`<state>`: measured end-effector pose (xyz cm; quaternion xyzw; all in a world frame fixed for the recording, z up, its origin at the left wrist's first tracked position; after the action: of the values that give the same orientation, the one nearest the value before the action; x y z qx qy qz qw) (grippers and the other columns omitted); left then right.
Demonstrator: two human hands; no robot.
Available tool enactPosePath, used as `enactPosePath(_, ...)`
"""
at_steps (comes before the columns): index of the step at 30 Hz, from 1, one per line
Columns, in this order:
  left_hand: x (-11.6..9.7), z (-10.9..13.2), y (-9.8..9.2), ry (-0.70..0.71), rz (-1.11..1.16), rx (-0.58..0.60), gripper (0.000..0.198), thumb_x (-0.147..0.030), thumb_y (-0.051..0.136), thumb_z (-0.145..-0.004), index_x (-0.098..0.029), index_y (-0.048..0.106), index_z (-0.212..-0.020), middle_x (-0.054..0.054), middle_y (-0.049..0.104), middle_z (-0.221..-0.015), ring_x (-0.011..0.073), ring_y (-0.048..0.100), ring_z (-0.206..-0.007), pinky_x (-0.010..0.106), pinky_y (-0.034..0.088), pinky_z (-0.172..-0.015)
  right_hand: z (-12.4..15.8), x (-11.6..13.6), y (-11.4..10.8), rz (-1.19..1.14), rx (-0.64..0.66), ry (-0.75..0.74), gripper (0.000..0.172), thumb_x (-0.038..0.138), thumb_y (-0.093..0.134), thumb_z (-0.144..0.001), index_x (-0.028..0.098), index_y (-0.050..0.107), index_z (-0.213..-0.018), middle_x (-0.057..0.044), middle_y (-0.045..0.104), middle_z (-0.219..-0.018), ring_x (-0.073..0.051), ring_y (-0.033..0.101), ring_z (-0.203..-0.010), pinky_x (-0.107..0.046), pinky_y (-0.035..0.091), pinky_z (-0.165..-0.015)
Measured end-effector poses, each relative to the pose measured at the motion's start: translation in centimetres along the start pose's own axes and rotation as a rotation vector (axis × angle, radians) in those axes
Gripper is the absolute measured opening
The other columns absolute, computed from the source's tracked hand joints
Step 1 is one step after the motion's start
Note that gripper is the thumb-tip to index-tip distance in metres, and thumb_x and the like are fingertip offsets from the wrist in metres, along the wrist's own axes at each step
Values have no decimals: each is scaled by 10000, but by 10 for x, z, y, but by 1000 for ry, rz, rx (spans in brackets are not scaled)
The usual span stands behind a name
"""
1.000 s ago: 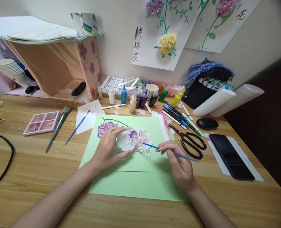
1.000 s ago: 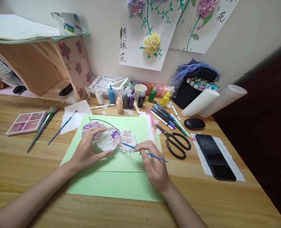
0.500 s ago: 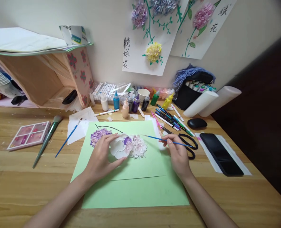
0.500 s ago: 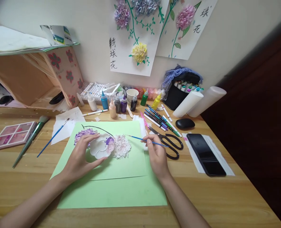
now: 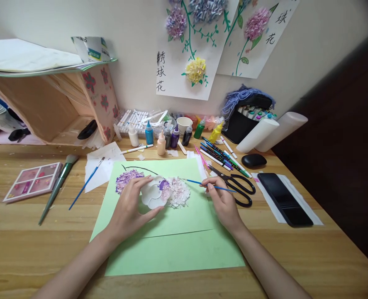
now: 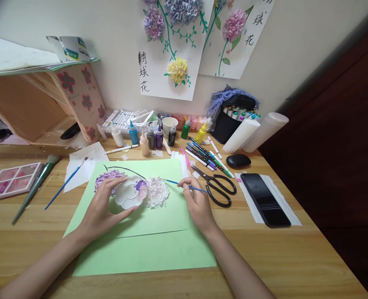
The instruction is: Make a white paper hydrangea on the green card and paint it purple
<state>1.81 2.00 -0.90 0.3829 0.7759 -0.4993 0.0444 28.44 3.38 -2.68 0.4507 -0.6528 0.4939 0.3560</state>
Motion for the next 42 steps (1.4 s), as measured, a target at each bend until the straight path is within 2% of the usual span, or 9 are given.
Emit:
enactPosePath(3,0,0,0,4,2,-3,647,-344,712,-795,-206,379,-1332,119,552,-1233,255,525,-1156,396,462,-961,-1,2,-3,-9,-59,-21,167,314,444,-965,236,589,-934,-23,601,-907,-169,557,-826,-292,440,-719)
enactPosePath(7,0,0,0,7,13,-4,664,-357,716,-790,-201,373,-1336,126,553,-1228,258,524,-1154,406,463,-959,3,10,-7,-179,-139,-84,159,277,436,-969,246,590,-938,-14,592,-893,-157,557,-802,-285,444,-720)
enactPosePath(10,-1,1,0,6,21,-2,663,-363,716,-789,-202,370,-1332,128,553,-1228,261,523,-1157,417,462,-963,11,19,-1,-252,-13,-147,185,242,416,-975,251,595,-929,-14,580,-883,-155,553,-798,-278,445,-705)
enactPosePath(15,-3,0,1,-4,45,5,673,-358,724,-781,-212,362,-1329,124,553,-1219,261,526,-1148,429,460,-963,24,32,15,-41,228,-261,193,171,421,-962,250,597,-958,-23,601,-896,-165,561,-857,-285,440,-755)
enactPosePath(21,-2,1,1,-13,73,19,664,-359,716,-790,-231,355,-1332,121,546,-1223,264,522,-1147,440,466,-950,25,39,17,47,210,-331,200,148,405,-954,245,581,-958,-29,608,-885,-173,578,-860,-294,454,-757)
enactPosePath(30,-3,0,0,-6,50,13,664,-341,720,-785,-239,356,-1331,120,551,-1224,274,531,-1153,455,463,-964,24,38,13,62,225,-319,196,180,429,-951,247,612,-929,-39,640,-850,-198,601,-832,-329,466,-747)
enactPosePath(32,-3,0,0,-8,40,15,665,-340,721,-784,-234,357,-1330,121,553,-1222,273,534,-1149,449,466,-961,22,37,8,13,154,-303,214,194,422,-963,248,621,-905,-30,645,-829,-192,599,-829,-326,463,-760)
enactPosePath(37,-2,0,1,-18,24,19,650,-363,704,-800,-222,360,-1332,125,547,-1234,268,526,-1159,435,470,-956,9,27,-15,-102,-192,-181,275,298,398,-995,233,618,-843,-16,625,-784,-160,585,-763,-288,459,-704)
enactPosePath(42,0,0,1,-10,1,17,650,-359,705,-799,-219,366,-1336,124,549,-1230,268,533,-1151,426,472,-950,0,16,-14,-49,-133,-42,326,394,394,-990,206,602,-824,-24,615,-759,-159,588,-716,-285,465,-666)
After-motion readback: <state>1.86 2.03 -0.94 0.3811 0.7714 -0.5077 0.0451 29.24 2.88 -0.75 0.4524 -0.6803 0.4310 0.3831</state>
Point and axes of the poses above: each hand's wrist, its own z-axis away from the middle knuckle, its own y-axis out of the palm, x = y × z, the point moved 3 cm from there along -z, towards the middle knuckle
